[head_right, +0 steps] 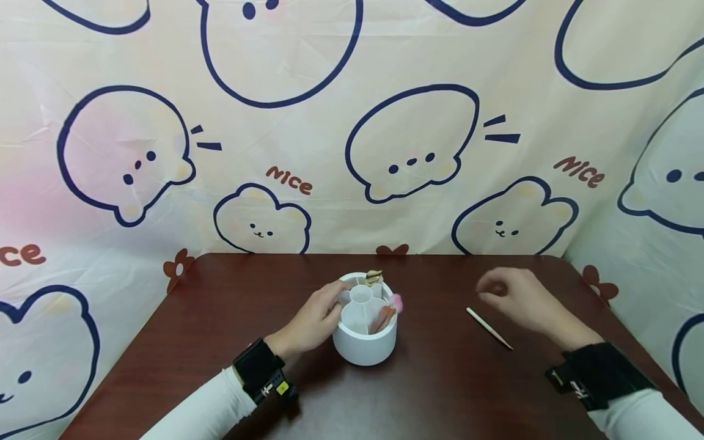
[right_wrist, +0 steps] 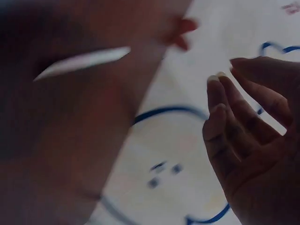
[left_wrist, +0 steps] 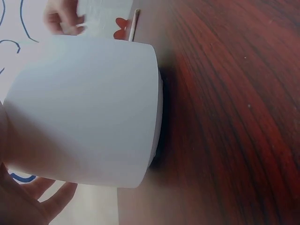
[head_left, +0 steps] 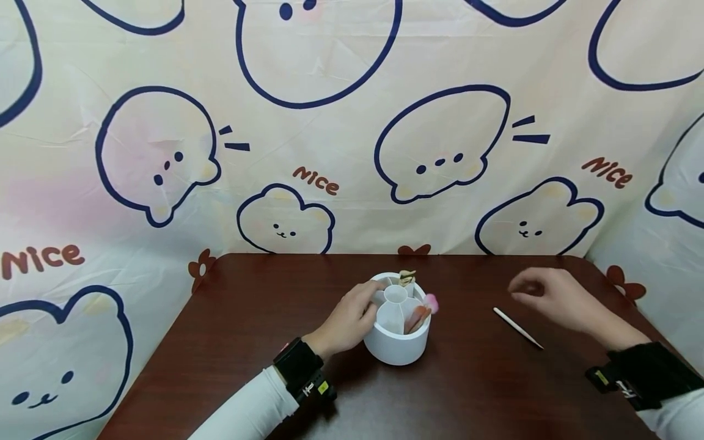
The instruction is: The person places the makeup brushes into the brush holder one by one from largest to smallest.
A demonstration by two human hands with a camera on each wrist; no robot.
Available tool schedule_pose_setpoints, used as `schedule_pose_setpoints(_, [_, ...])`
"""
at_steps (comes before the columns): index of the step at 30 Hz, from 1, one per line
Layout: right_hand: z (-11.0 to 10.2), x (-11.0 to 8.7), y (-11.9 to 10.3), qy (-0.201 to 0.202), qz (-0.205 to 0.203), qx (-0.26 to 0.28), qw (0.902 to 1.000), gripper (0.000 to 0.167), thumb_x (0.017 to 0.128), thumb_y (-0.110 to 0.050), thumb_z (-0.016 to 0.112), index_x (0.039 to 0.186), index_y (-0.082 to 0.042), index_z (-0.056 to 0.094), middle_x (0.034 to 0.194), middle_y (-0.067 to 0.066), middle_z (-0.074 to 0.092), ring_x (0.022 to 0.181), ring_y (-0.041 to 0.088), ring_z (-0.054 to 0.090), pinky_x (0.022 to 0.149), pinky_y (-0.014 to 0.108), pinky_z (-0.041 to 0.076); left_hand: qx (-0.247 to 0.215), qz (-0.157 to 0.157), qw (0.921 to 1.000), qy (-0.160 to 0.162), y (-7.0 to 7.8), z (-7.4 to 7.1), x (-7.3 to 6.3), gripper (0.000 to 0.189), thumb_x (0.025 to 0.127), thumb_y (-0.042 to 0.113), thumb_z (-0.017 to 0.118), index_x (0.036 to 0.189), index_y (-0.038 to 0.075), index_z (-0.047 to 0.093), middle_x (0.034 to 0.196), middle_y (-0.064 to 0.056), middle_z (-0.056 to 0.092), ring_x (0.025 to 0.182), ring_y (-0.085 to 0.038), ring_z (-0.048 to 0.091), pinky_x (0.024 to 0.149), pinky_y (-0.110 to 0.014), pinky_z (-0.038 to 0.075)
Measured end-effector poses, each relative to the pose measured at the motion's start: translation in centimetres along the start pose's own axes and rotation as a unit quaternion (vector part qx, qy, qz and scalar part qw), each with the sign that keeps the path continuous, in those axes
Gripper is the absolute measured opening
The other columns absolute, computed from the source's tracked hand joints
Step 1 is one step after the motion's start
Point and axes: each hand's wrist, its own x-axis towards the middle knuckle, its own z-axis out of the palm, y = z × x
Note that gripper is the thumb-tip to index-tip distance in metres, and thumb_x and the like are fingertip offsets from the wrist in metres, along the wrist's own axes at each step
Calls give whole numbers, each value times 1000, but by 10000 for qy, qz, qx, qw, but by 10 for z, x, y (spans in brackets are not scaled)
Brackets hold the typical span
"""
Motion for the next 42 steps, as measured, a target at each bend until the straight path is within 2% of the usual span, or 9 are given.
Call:
schedule_pose_setpoints(3, [7, -9, 29, -517, 252, -155, 9982, 10, 90, -7, 74, 99, -10, 74, 91, -2, 69, 76, 8, 58, 61, 28, 49, -10, -8, 10000, 13, 1, 0, -1, 35, 100, 5, 43, 131, 13, 58, 128, -1, 61, 112, -15, 53, 94, -36, 49])
schedule_pose_setpoints(6, [17, -15, 48, -936, 416, -266, 9944, 15, 89, -4, 73, 103, -7, 73, 93, 0, 69, 77, 11, 58, 61, 29, 49, -61, -55, 10000, -7, 2, -1, -2, 35, 100, 5, 43, 131, 14, 57, 129, -1, 61, 113, -15, 53, 94, -36, 49])
schedule_pose_setpoints(11, [33, -18, 53, -1431, 294, -55, 9893, 33, 88, -2, 73, 121, -4, 69, 99, -1, 68, 80, 7, 56, 65, 27, 49, -68, -96, 9999, -12, 3, -2, -2, 36, 101, 6, 42, 133, 14, 57, 131, -1, 60, 113, -15, 52, 94, -36, 49])
schedule_pose_setpoints(14, [42, -15, 44, -1674, 102, 36, 9858, 31, 90, -5, 73, 120, -7, 70, 91, -6, 61, 76, 4, 50, 63, 26, 45, -39, -75, 10000, 3, 3, -2, -2, 37, 101, 6, 42, 134, 13, 56, 133, -2, 60, 114, -15, 52, 94, -36, 49])
schedule_pose_setpoints(17, [48, -10, 34, -1786, -117, -16, 9838, 18, 91, -9, 73, 109, -12, 73, 87, -9, 58, 73, 2, 48, 61, 25, 43, -38, -66, 10000, 21, 3, -2, -2, 37, 101, 6, 42, 135, 13, 56, 134, -3, 59, 115, -15, 52, 96, -37, 49])
schedule_pose_setpoints(24, [59, 0, 9, -2023, -151, 30, 9792, 12, 92, -5, 70, 102, -11, 73, 95, -5, 68, 79, 4, 57, 66, 29, 50, -6, -6, 10000, 79, 3, -1, -2, 35, 101, 6, 42, 131, 14, 57, 128, -1, 61, 111, -15, 53, 93, -35, 48])
schedule_pose_setpoints(29, [66, 0, -11, -1975, -98, -300, 9798, 15, 88, -3, 73, 90, -17, 67, 80, -9, 57, 68, 7, 48, 58, 27, 41, 17, 82, 9999, 125, 1, 0, -2, 35, 100, 5, 43, 130, 14, 57, 126, 0, 61, 110, -14, 53, 93, -34, 48])
schedule_pose_setpoints(36, [71, 1, -28, -1873, -544, -1056, 9751, 22, 82, -7, 79, 79, -22, 63, 75, -13, 51, 66, 8, 43, 57, 28, 38, 17, 31, 9999, 111, 1, -1, -3, 34, 101, 5, 43, 130, 15, 57, 127, 0, 61, 110, -15, 52, 93, -35, 48])
schedule_pose_setpoints(42, [57, 9, -46, -1834, -563, -696, 9790, 17, 87, -11, 78, 85, -24, 67, 74, -15, 53, 66, 4, 46, 56, 26, 42, 0, -86, 10000, 46, 3, 1, -4, 33, 101, 7, 44, 130, 16, 57, 128, 0, 60, 110, -14, 52, 94, -34, 49])
